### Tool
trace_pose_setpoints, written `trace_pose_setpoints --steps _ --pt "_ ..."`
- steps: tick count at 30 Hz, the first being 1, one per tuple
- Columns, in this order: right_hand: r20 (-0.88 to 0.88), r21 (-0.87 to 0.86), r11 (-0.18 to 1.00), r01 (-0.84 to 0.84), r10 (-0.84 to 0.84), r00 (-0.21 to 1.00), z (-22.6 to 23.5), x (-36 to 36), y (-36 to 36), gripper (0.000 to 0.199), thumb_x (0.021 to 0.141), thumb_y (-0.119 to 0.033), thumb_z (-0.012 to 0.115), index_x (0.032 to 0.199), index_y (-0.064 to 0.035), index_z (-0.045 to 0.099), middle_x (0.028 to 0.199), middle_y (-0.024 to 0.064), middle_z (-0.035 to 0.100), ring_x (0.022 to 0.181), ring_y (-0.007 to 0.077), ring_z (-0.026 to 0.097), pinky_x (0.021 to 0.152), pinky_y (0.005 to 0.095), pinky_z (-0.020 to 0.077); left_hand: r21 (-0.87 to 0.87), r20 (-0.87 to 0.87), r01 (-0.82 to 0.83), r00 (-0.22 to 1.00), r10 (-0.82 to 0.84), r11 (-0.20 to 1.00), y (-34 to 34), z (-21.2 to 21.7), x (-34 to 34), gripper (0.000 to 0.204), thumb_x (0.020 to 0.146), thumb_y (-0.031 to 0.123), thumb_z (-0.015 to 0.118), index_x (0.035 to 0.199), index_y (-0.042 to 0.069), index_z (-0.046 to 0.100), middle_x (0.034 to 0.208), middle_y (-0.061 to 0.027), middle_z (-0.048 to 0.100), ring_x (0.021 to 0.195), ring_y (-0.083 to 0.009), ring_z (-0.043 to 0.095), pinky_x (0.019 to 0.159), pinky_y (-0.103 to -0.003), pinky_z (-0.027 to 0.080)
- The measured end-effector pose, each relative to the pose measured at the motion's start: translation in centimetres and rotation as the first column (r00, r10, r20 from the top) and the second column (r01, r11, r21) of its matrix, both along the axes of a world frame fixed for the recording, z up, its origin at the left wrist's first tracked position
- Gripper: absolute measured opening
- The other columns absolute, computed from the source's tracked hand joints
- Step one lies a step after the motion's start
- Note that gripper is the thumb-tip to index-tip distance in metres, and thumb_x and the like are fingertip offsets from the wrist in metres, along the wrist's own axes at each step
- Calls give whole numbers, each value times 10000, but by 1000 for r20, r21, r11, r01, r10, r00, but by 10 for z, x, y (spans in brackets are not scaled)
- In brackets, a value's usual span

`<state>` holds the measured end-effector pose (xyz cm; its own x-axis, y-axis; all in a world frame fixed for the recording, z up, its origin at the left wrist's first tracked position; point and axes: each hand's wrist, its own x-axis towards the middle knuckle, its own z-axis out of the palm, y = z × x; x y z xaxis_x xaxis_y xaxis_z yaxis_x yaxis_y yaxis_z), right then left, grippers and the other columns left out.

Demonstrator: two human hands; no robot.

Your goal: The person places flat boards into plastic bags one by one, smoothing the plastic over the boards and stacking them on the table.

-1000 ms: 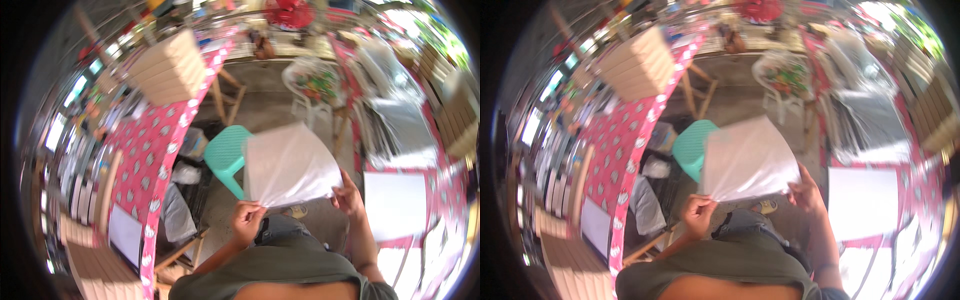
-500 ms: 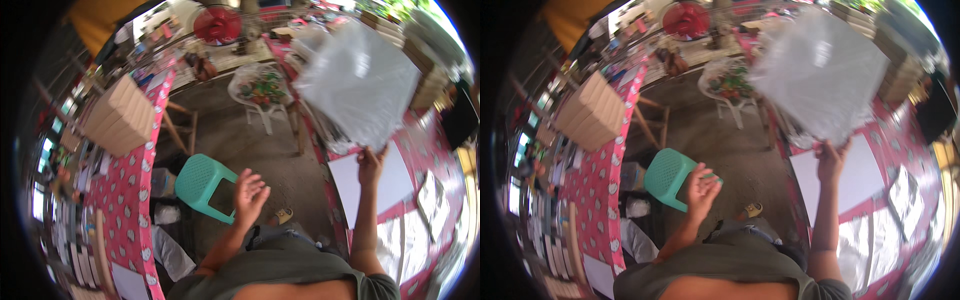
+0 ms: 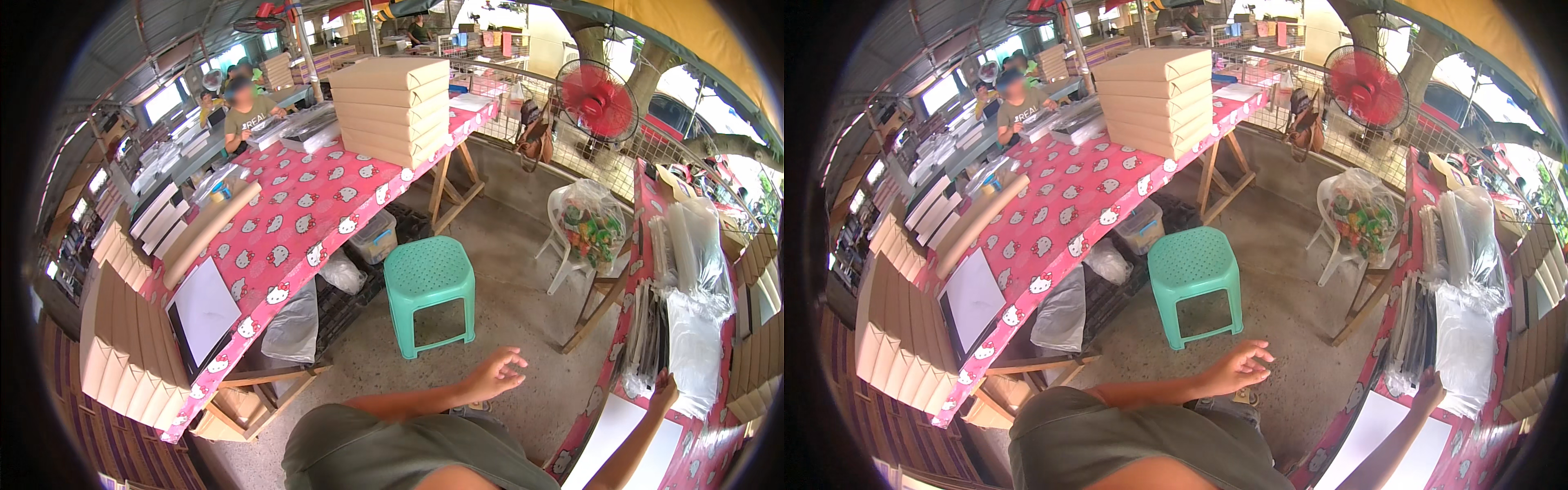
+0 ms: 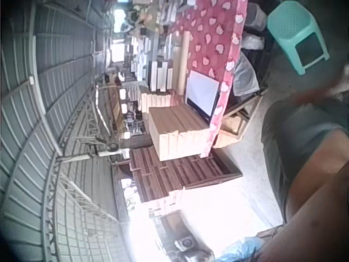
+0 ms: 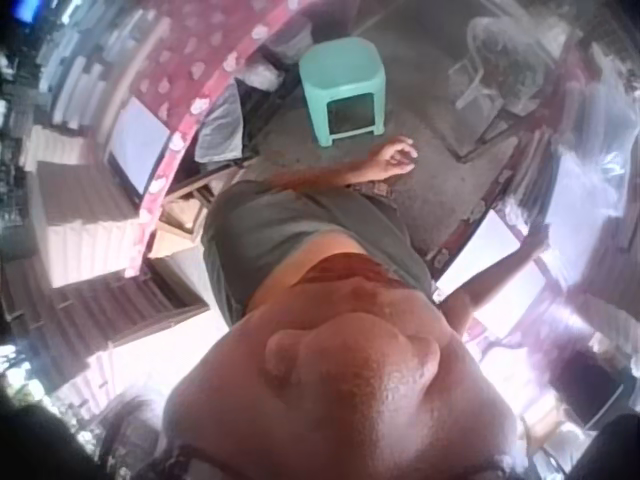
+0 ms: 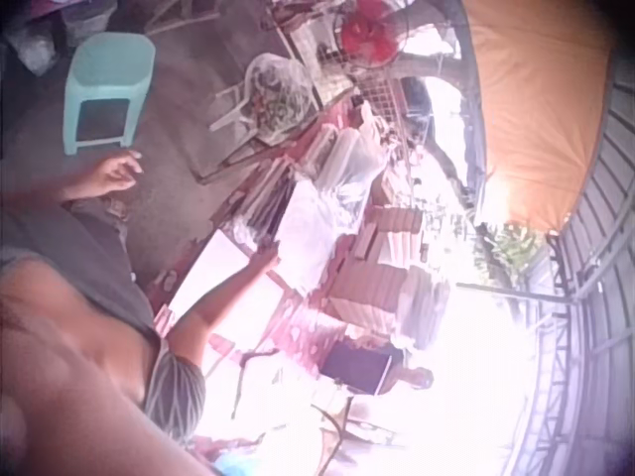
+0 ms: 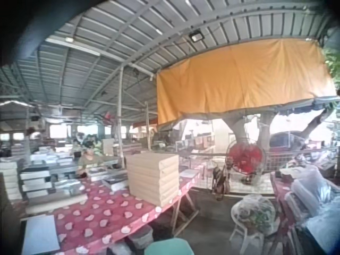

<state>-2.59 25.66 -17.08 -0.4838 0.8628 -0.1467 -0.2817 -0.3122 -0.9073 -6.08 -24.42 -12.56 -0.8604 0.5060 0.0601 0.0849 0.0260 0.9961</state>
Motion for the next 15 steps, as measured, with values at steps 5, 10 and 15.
trace_pose_setpoints --steps 5,10,15 --pt "533 266 955 -130 -34 845 52 61 -66 571 808 -323 588 1212 -15 328 612 105 550 391 151 506 301 240 360 -50 16 24 1000 -23 998 -7 -6 5 444 820 91 569 1184 -2 333 1102 -93 474 935 -170 557 808 -281 468" --pt "834 261 880 -398 2 551 30 181 -96 372 822 -247 559 1098 -22 453 617 114 547 351 155 485 271 252 348 -41 -36 199 979 -201 979 13 -2 18 307 830 136 563 1082 27 425 1176 -97 396 931 -169 567 791 -274 467" --pt "901 245 696 -675 -420 -106 12 344 -195 352 787 -308 539 934 10 576 776 186 585 694 284 556 603 367 430 -75 -36 376 925 -379 924 26 15 40 266 839 168 550 1064 62 458 1201 -88 349 902 -134 558 796 -299 449"
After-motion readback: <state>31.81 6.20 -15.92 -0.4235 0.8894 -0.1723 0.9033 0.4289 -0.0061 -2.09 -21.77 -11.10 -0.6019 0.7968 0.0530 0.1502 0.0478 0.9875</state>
